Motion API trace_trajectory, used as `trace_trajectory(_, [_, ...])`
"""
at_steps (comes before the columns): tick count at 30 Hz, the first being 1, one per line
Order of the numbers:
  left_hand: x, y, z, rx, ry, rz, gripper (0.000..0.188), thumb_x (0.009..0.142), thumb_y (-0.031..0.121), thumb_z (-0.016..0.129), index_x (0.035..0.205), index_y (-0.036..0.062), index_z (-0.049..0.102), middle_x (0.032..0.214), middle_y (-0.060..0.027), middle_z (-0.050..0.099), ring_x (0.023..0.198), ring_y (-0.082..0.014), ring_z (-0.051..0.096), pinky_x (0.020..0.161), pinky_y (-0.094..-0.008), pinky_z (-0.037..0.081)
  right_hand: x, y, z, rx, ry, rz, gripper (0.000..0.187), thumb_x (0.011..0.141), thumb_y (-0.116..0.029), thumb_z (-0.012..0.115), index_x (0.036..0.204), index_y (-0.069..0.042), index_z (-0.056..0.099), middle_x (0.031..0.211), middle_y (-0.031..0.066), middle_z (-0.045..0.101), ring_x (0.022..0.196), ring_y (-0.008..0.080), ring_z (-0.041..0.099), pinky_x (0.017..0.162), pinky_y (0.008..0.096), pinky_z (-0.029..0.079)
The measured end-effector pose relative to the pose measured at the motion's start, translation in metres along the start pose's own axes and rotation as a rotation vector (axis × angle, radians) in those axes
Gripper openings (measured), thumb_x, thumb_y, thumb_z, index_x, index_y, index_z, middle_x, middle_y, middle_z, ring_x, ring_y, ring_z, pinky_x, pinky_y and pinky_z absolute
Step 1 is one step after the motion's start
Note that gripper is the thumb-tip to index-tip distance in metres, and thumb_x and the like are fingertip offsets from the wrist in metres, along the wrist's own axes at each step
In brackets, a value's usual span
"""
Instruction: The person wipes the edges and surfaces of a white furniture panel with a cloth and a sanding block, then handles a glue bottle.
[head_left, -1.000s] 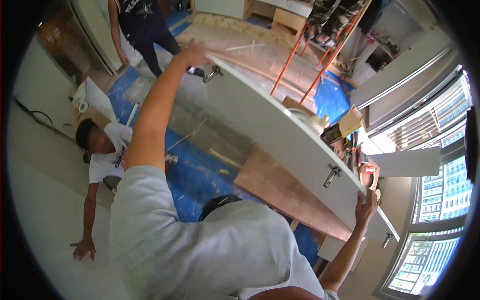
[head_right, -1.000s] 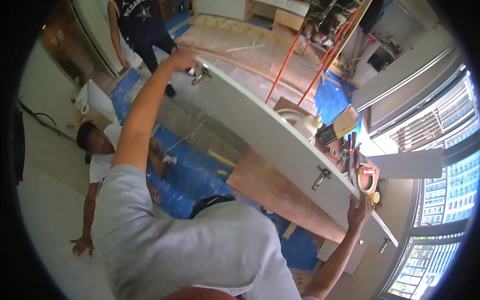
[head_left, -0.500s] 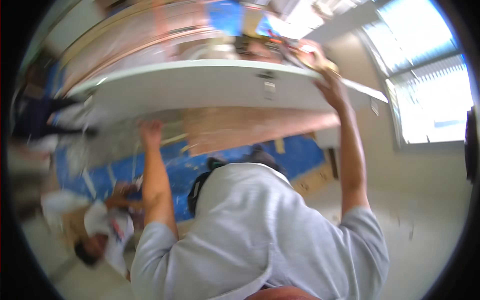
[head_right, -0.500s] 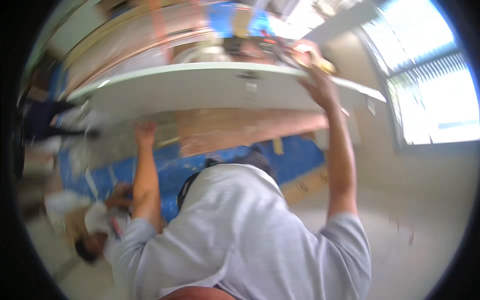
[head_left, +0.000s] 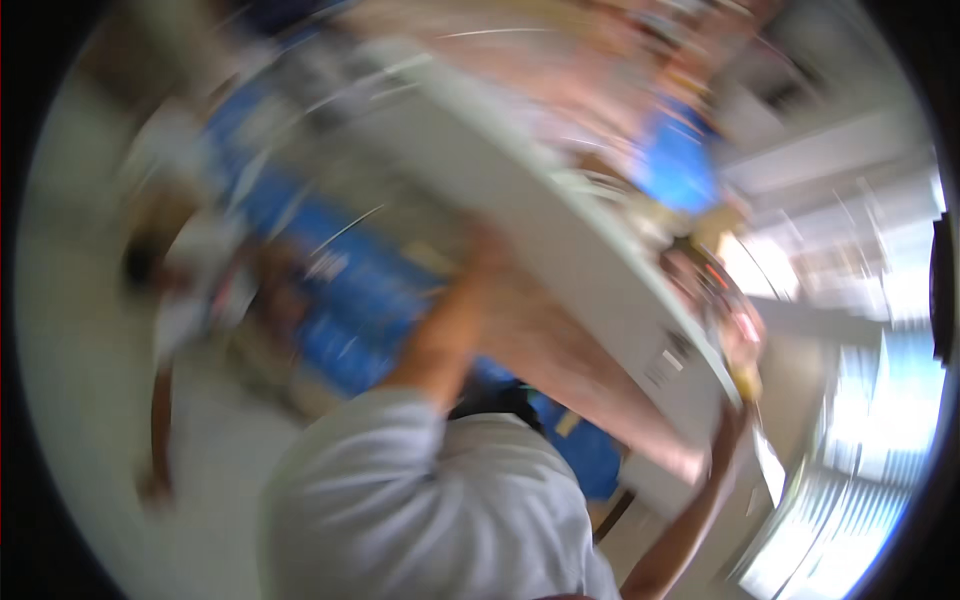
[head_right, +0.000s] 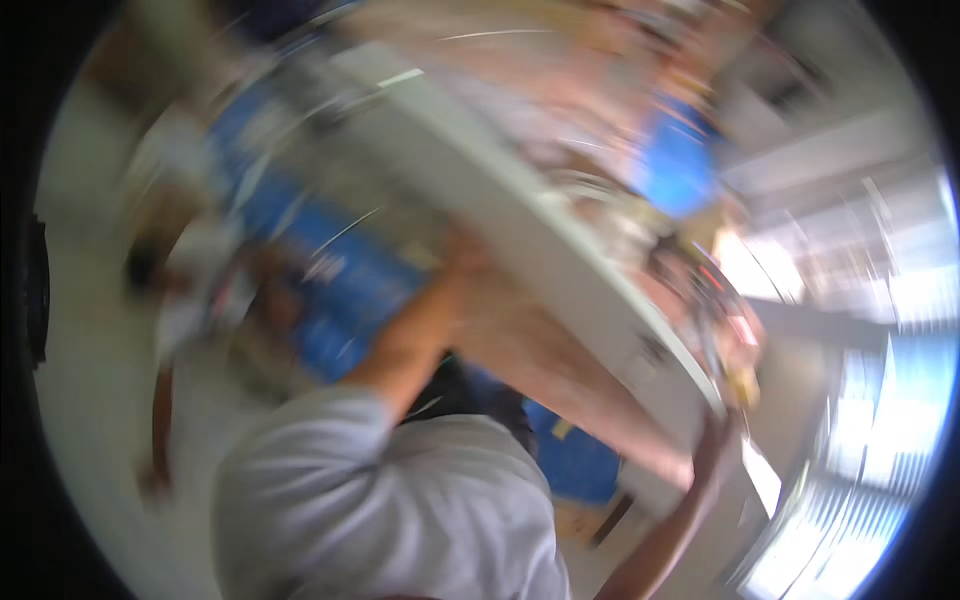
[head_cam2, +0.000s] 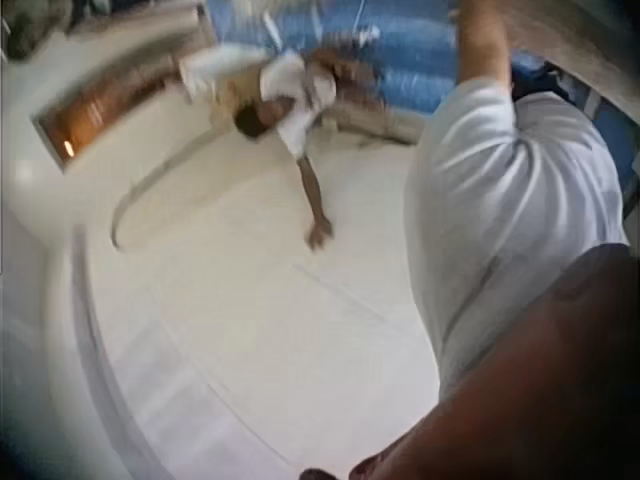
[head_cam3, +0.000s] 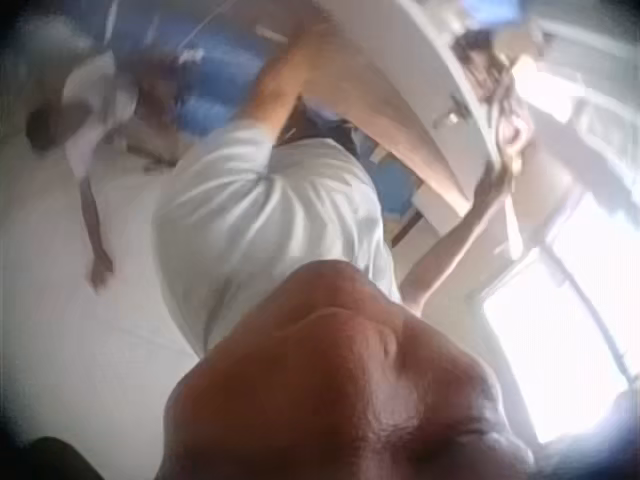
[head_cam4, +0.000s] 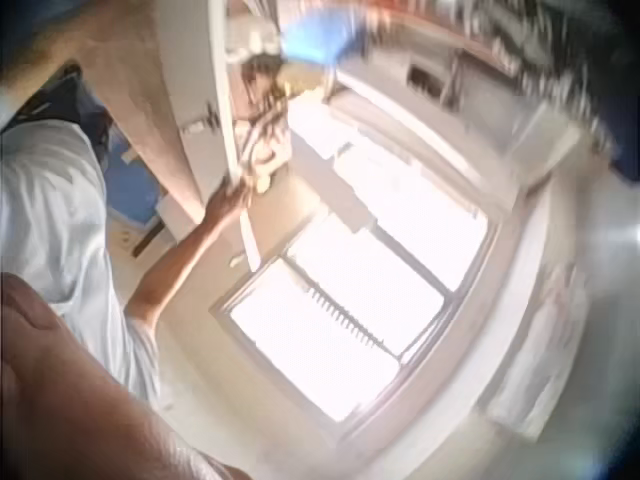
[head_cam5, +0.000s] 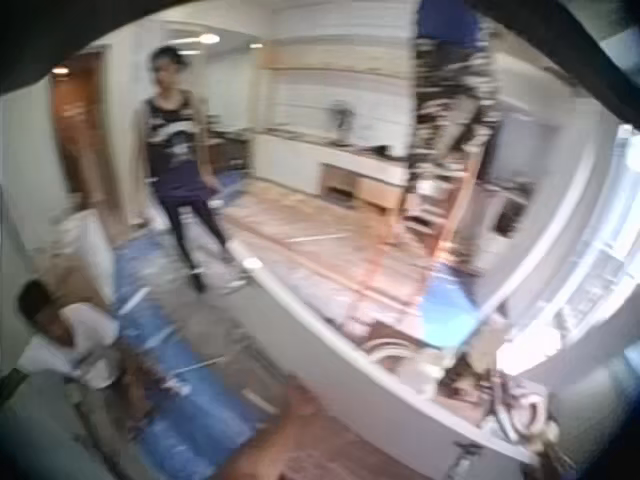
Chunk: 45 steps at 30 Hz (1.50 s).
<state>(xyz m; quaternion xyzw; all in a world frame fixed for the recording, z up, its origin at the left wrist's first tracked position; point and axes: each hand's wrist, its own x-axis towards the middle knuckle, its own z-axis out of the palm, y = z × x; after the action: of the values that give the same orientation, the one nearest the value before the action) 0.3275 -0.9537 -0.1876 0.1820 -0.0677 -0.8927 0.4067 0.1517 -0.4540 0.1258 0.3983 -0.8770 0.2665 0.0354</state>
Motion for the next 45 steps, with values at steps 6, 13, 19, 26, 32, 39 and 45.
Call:
trace_trajectory(6, [-0.023, -0.003, 0.058, -0.049, -0.038, 0.173, 0.082, 0.104, 0.063, 0.049, 0.16, 0.0063, 0.032, 0.16, -0.0168, 0.042, 0.149, -0.0345, 0.038, 0.123, -0.0556, 0.034, 0.008, 0.023, 0.015, -0.306, -0.095, -0.105, 0.061, 0.099, -0.051, 0.059, 0.127, 0.003, 0.065, 0.121, 0.0283, 0.068, 0.11, 0.0478, 0.064, 0.101, 0.0562, 0.046])
trace_trajectory(13, [0.003, 0.012, 0.004, -0.025, 0.034, 0.44, 0.073, 0.107, 0.059, 0.049, 0.158, 0.0077, 0.039, 0.157, -0.0122, 0.049, 0.146, -0.0304, 0.044, 0.123, -0.0528, 0.037, 0.014, 0.017, 0.013, -0.465, 0.111, -0.33, 0.059, 0.094, -0.043, 0.07, 0.13, 0.004, 0.063, 0.118, 0.0286, 0.066, 0.107, 0.0503, 0.061, 0.089, 0.0568, 0.048])
trace_trajectory(19, [-0.005, 0.021, -0.005, -0.005, 0.358, 0.107, 0.081, 0.107, 0.071, 0.03, 0.161, 0.0105, 0.035, 0.166, -0.0111, 0.037, 0.148, -0.0309, 0.04, 0.12, -0.0533, 0.038, 0.048, 0.009, -0.001, -0.337, -0.064, -0.206, 0.037, 0.091, -0.024, 0.075, 0.116, 0.001, 0.066, 0.094, 0.0223, 0.068, 0.091, 0.0421, 0.065, 0.082, 0.0516, 0.047])
trace_trajectory(26, [-0.107, 0.096, -0.025, 0.308, 0.248, 0.118, 0.074, 0.109, 0.066, 0.027, 0.159, 0.0131, 0.04, 0.159, -0.0087, 0.049, 0.14, -0.031, 0.052, 0.118, -0.0503, 0.043, 0.088, -0.036, -0.042, -0.207, -0.168, -0.038, 0.03, 0.093, -0.028, 0.073, 0.104, 0.0, 0.069, 0.086, 0.0194, 0.066, 0.08, 0.0398, 0.063, 0.079, 0.0474, 0.047])
trace_trajectory(32, [-0.19, 0.123, -0.032, 0.354, 0.589, 0.101, 0.077, 0.108, 0.068, 0.029, 0.159, 0.0113, 0.04, 0.16, -0.0094, 0.048, 0.144, -0.0325, 0.049, 0.12, -0.0532, 0.041, 0.071, 0.005, 0.031, -0.012, -0.353, 0.124, 0.035, 0.095, -0.036, 0.073, 0.108, -0.003, 0.074, 0.089, 0.0191, 0.067, 0.083, 0.0319, 0.062, 0.08, 0.0425, 0.05])
trace_trajectory(39, [-0.211, 0.13, -0.059, 0.581, 0.869, 0.057, 0.08, 0.107, 0.069, 0.027, 0.161, 0.0096, 0.038, 0.163, -0.0101, 0.044, 0.145, -0.0328, 0.047, 0.12, -0.0538, 0.04, 0.048, 0.076, 0.134, 0.18, -0.589, 0.178, 0.046, 0.099, -0.044, 0.067, 0.111, -0.002, 0.077, 0.094, 0.0138, 0.074, 0.091, 0.0298, 0.069, 0.087, 0.0408, 0.052])
trace_trajectory(45, [-0.2, 0.143, -0.109, 0.694, 0.923, -0.049, 0.08, 0.108, 0.068, 0.03, 0.161, 0.0081, 0.037, 0.162, -0.0105, 0.046, 0.143, -0.0341, 0.049, 0.12, -0.0545, 0.04, 0.038, 0.121, 0.195, 0.22, -0.721, 0.284, 0.054, 0.1, -0.052, 0.066, 0.103, 0.001, 0.077, 0.083, 0.0134, 0.072, 0.081, 0.0238, 0.067, 0.079, 0.0402, 0.052])
